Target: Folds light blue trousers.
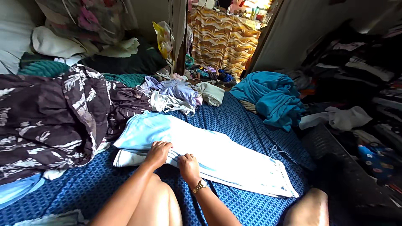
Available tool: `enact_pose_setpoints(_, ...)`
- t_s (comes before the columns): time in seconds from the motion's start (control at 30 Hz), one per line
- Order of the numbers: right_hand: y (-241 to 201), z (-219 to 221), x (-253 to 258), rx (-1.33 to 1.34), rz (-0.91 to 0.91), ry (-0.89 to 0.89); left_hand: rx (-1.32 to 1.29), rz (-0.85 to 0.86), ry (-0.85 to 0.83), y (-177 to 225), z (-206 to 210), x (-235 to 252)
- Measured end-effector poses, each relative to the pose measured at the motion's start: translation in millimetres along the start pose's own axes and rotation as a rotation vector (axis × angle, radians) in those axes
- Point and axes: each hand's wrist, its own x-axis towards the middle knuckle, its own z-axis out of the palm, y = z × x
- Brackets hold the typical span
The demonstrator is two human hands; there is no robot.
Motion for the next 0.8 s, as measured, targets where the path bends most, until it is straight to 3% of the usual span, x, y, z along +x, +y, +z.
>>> enact_pose_setpoints(0.33,-9,-4,12,-0.041,0.089,-0.178,-0.037,0.039,0.023,-4,2,-3)
enact_pose_setpoints(0.47,-11,0,18,-0.069,0.121,-0.240,-0.040,0.006,-0.043,-2,-1,-3)
enact_pose_setpoints(0.67,-12,0,22,-0.080,0.128,-0.256,-0.030,0.043,-0.069,-4,-2,-2)
enact_pose_setpoints(0.8,-8,2,20,-0.070,0.111,-0.160,-0.009,0.060,-0.066,-3,-1,-1)
